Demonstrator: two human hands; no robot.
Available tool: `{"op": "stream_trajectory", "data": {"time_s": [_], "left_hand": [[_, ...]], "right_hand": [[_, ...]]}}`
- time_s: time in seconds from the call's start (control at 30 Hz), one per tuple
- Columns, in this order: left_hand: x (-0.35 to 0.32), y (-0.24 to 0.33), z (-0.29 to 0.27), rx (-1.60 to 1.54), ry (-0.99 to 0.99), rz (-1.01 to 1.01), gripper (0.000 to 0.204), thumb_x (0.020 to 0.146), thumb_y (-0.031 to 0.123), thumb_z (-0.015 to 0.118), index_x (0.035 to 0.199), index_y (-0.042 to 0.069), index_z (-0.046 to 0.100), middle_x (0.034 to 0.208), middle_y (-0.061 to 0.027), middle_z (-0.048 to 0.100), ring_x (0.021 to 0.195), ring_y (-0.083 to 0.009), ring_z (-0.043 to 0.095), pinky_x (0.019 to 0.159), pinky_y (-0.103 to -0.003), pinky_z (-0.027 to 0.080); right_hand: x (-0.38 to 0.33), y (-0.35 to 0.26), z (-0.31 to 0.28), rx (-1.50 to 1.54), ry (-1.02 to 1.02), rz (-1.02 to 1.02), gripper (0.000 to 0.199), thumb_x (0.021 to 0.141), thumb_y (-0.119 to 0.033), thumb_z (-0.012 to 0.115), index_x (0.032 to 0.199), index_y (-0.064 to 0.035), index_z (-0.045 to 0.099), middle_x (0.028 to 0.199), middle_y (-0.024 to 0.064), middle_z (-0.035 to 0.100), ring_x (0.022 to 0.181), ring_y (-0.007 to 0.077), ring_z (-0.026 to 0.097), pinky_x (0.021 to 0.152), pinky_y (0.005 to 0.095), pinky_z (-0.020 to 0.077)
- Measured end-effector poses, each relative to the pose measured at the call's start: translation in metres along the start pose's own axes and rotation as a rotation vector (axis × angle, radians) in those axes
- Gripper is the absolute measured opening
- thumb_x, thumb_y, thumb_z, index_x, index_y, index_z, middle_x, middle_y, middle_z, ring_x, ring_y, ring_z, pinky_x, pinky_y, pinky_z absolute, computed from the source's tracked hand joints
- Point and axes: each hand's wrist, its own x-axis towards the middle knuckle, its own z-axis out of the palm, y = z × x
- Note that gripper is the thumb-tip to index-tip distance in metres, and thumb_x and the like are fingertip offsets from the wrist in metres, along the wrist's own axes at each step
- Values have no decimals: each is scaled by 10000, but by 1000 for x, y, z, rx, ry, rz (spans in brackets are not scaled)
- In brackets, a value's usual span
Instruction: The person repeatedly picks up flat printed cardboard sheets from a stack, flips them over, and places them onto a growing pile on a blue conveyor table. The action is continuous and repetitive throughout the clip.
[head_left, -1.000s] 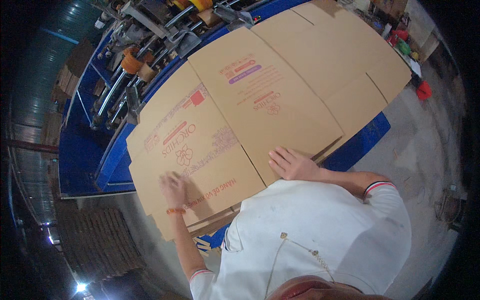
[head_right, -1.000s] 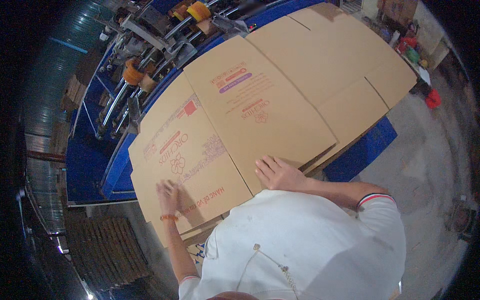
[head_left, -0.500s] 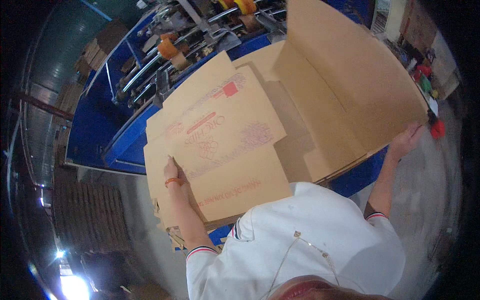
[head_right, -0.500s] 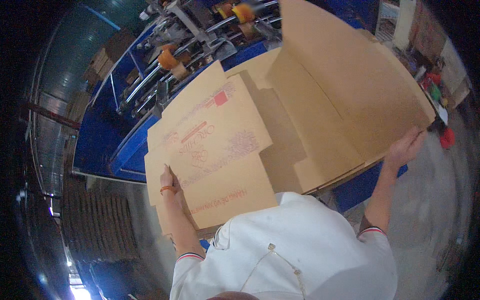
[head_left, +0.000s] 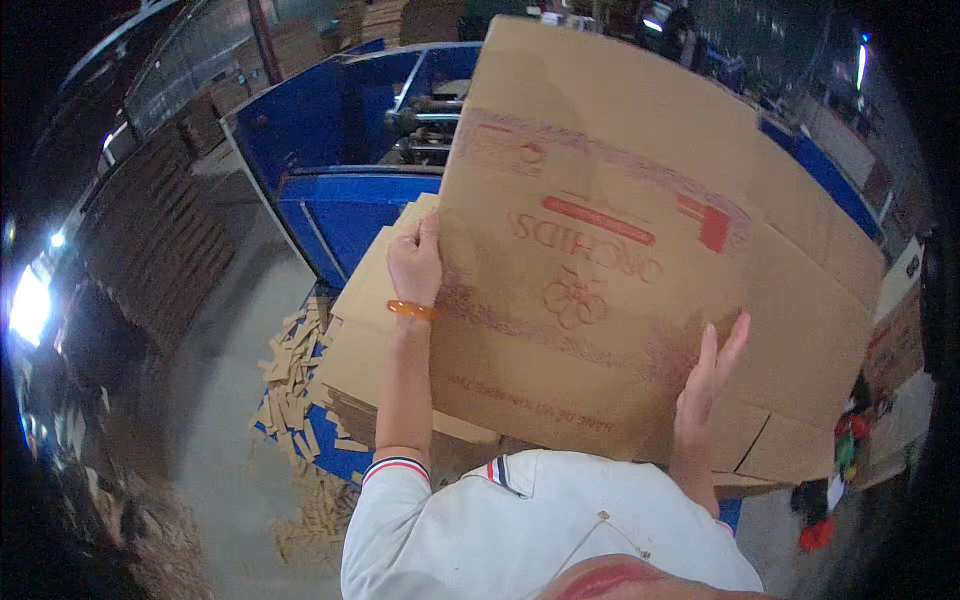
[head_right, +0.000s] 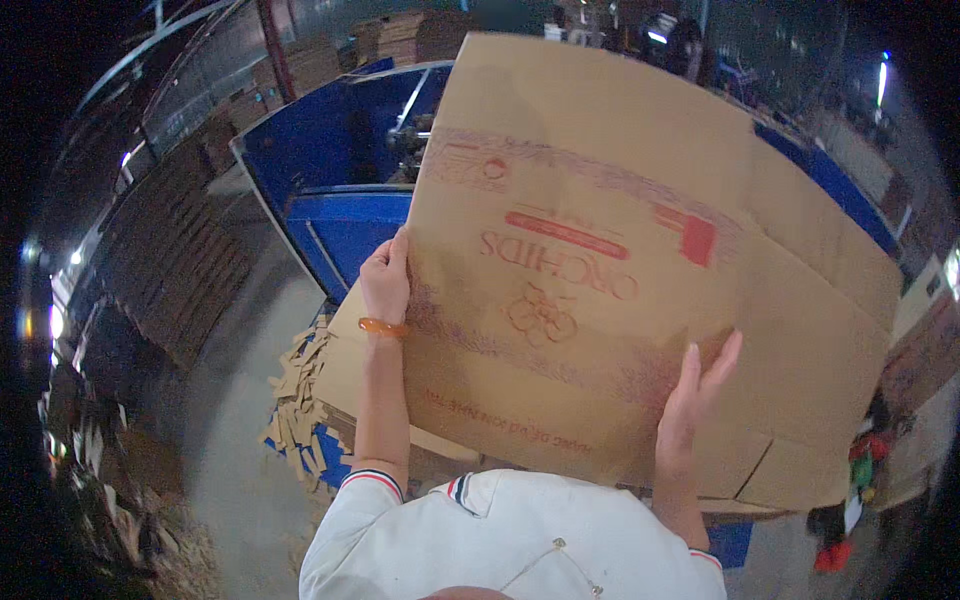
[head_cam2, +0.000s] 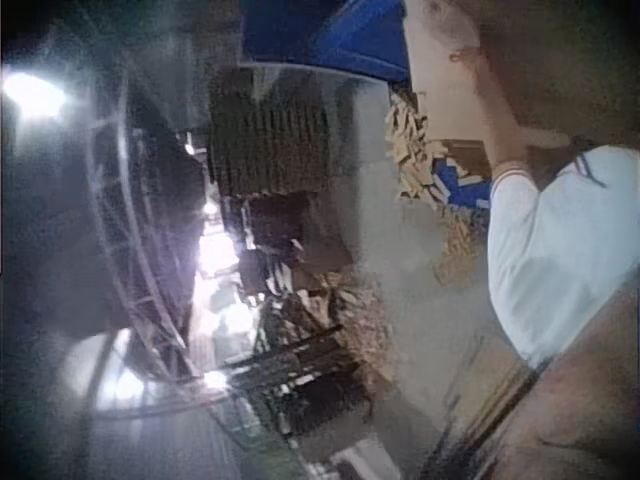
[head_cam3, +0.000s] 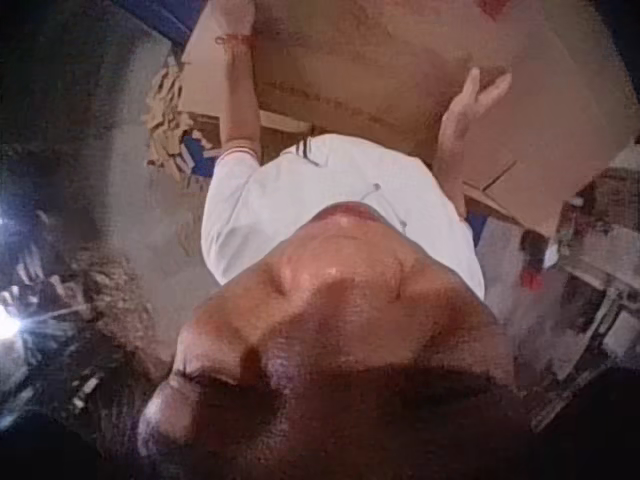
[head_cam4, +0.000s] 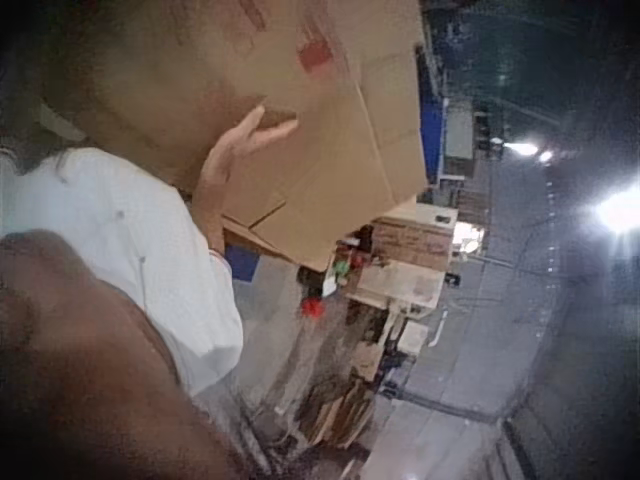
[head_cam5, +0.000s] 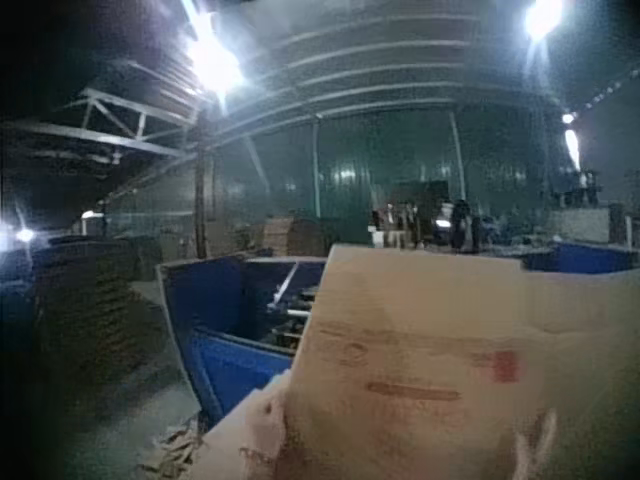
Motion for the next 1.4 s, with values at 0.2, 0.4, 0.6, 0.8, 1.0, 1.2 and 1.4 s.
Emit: {"op": "stream_trajectory", "data": {"time_s": [0.2,0.4,0.6,0.8,1.0,1.2,1.4], "left_hand": [[-42,70,-11,-178,169,144,411,992,301,487,802,-44,603,607,-170,493,570,-161,439,541,-358,364],[-48,75,-4,-325,28,166,408,1013,286,430,825,-37,592,664,-203,539,592,-280,499,585,-406,394],[43,105,7,-165,-56,363,510,1010,412,371,882,-39,572,875,-282,618,902,-454,594,755,-460,452],[79,115,37,-284,-39,160,728,897,640,465,837,-69,621,827,-256,647,829,-366,632,741,-416,468],[93,110,25,-417,-210,108,635,893,553,578,924,-73,680,846,-113,695,816,-117,604,732,-279,476],[95,99,27,-479,-242,195,600,925,528,548,955,-60,667,824,-69,675,807,-111,576,713,-285,461],[59,64,34,80,33,180,664,962,590,356,876,-6,637,869,-264,644,873,-453,597,731,-459,467]], "right_hand": [[14,-67,-13,101,215,-68,623,985,-290,500,1467,10,241,1496,184,288,1378,284,288,1131,409,224],[18,-47,-91,289,-87,60,601,910,-226,598,1401,12,347,1350,161,460,1221,259,475,1032,417,382],[-67,-68,-97,73,11,168,597,788,-7,672,1328,15,421,1222,131,554,1100,251,546,945,412,455],[-88,-63,-67,57,-213,-70,600,799,-18,676,1336,33,415,1218,136,557,1078,254,552,936,399,453],[3,-22,-48,173,-195,417,530,811,-70,670,1295,26,476,1148,134,592,1005,261,596,871,387,503],[-35,-44,-46,57,-302,327,493,845,-102,644,1288,37,478,1198,148,570,1071,276,575,923,391,476],[-87,-60,-45,107,-326,272,438,901,-121,616,1282,49,483,1262,147,551,1134,245,530,985,379,420]]}}
